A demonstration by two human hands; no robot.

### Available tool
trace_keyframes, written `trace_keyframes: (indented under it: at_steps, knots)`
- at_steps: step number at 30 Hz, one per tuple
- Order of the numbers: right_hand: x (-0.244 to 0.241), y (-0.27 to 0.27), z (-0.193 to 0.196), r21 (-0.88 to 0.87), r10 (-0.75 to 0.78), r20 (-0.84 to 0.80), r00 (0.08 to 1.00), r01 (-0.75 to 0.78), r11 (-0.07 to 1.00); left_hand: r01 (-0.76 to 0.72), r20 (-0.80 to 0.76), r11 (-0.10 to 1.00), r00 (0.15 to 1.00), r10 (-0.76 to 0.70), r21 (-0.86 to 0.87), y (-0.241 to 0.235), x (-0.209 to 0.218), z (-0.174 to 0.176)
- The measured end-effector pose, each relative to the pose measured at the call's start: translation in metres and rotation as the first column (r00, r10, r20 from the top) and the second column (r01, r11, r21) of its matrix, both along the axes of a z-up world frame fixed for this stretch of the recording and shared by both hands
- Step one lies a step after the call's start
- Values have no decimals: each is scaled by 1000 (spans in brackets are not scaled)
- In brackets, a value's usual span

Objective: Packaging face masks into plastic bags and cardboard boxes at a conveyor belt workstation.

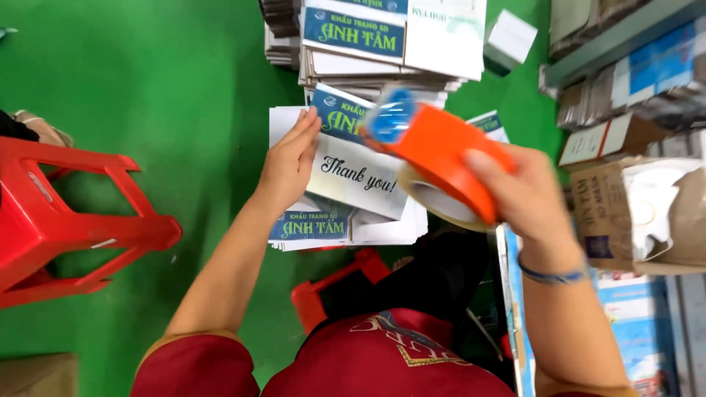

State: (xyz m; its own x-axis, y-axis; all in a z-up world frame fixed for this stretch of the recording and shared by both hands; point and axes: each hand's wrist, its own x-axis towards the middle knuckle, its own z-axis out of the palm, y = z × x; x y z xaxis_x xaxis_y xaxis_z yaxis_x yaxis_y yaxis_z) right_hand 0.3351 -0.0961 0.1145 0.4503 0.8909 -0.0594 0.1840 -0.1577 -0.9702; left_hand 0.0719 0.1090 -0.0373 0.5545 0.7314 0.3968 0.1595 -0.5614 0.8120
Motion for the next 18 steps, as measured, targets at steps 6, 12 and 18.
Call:
trace_keyframes:
  at_steps: [6,12,18]
  knots:
    - [-20,59,-22,-165,108,260,960,-66,984,68,-26,996,997,-67,53,-9,10,1]
    - [-5,49,-38,-103,148,168,975,-132,986,-284,208,958,940,271,39,-19,28,52]
    - [4,39,-44,16,140,96,985,-142,990,351,399,395,916,44,-849,3,57,9]
